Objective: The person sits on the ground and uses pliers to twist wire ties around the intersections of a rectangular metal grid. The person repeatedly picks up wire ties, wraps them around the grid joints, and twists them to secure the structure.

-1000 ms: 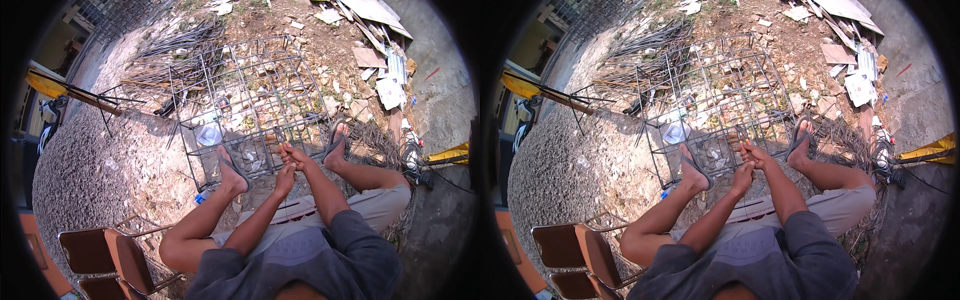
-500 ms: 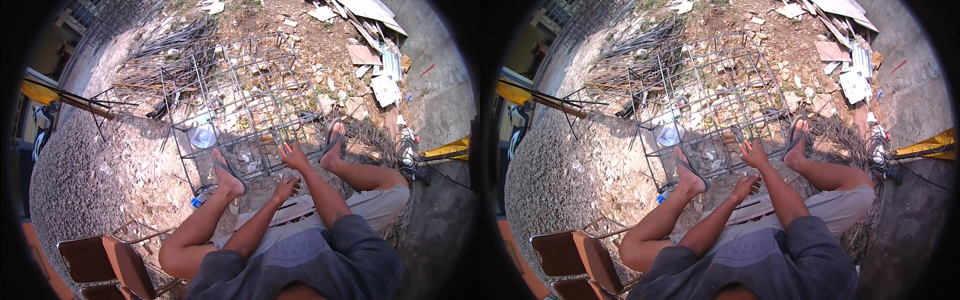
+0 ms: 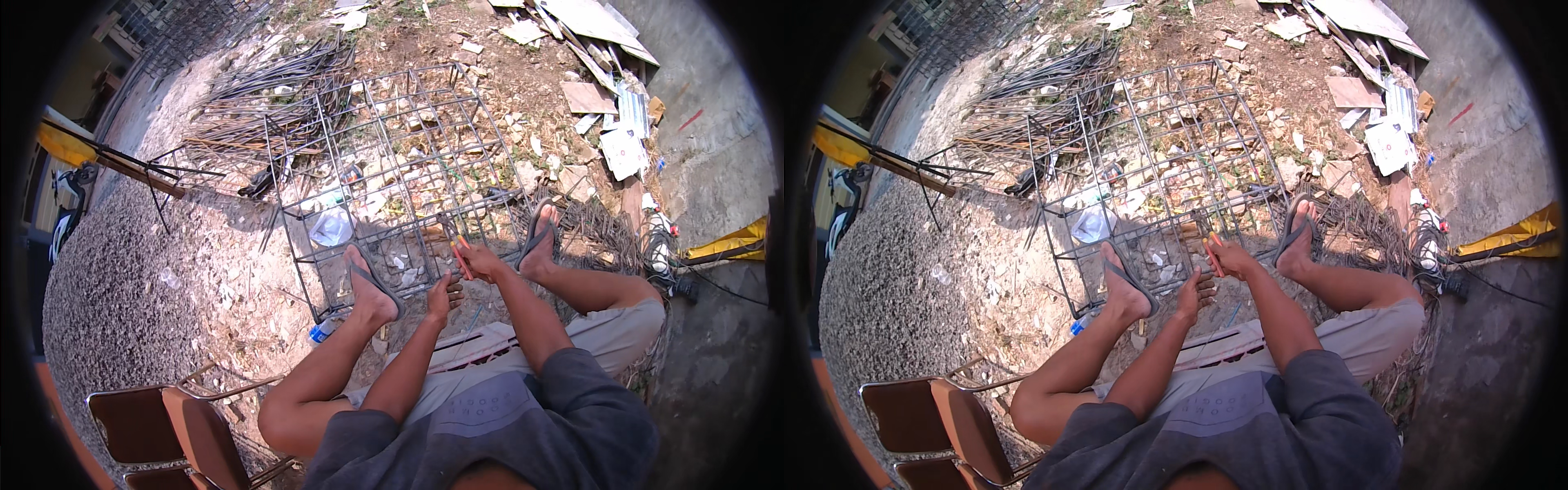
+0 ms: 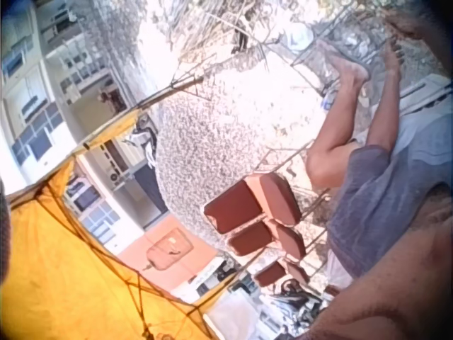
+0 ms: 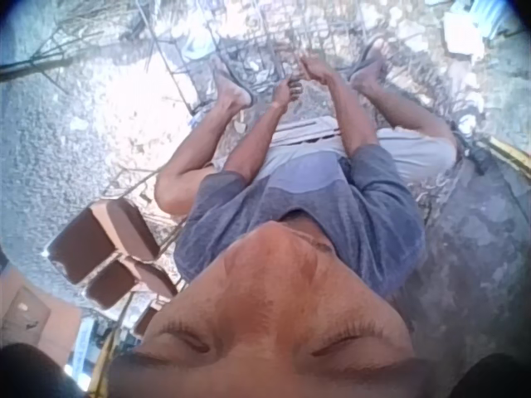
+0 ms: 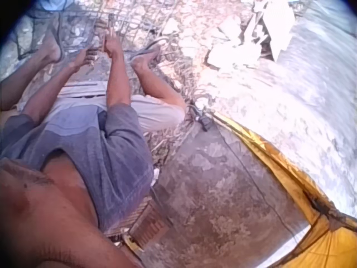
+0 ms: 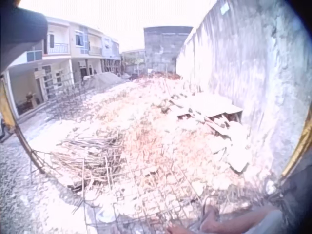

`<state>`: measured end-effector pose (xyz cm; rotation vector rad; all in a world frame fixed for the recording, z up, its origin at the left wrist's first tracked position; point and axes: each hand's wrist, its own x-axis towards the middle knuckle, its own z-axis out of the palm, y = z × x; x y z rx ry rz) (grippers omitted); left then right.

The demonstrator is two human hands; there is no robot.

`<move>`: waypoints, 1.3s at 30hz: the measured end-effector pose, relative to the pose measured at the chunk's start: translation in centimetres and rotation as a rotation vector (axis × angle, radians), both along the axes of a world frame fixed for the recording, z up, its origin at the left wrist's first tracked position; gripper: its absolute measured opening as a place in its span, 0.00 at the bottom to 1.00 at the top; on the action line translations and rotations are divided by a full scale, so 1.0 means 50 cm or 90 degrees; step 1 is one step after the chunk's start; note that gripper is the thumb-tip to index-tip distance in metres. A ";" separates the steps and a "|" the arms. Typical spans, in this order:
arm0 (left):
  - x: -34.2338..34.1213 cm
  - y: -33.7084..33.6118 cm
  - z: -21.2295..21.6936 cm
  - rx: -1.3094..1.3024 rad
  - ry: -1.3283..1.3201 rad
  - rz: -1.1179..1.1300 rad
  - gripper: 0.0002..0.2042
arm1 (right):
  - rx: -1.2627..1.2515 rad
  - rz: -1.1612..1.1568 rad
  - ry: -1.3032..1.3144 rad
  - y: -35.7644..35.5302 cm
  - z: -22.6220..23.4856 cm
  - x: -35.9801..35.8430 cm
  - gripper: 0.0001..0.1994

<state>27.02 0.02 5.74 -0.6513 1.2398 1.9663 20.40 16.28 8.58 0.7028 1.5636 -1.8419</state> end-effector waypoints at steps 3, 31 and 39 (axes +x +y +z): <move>-0.008 -0.011 0.010 -0.025 0.009 0.014 0.26 | -0.473 -0.150 -0.130 0.010 -0.031 0.026 0.20; -0.001 0.055 -0.156 0.222 -0.191 0.246 0.28 | 0.812 0.219 0.375 -0.041 0.009 0.031 0.15; -0.016 0.061 -0.163 0.260 -0.231 0.321 0.31 | 0.754 0.157 0.348 -0.044 -0.020 0.064 0.16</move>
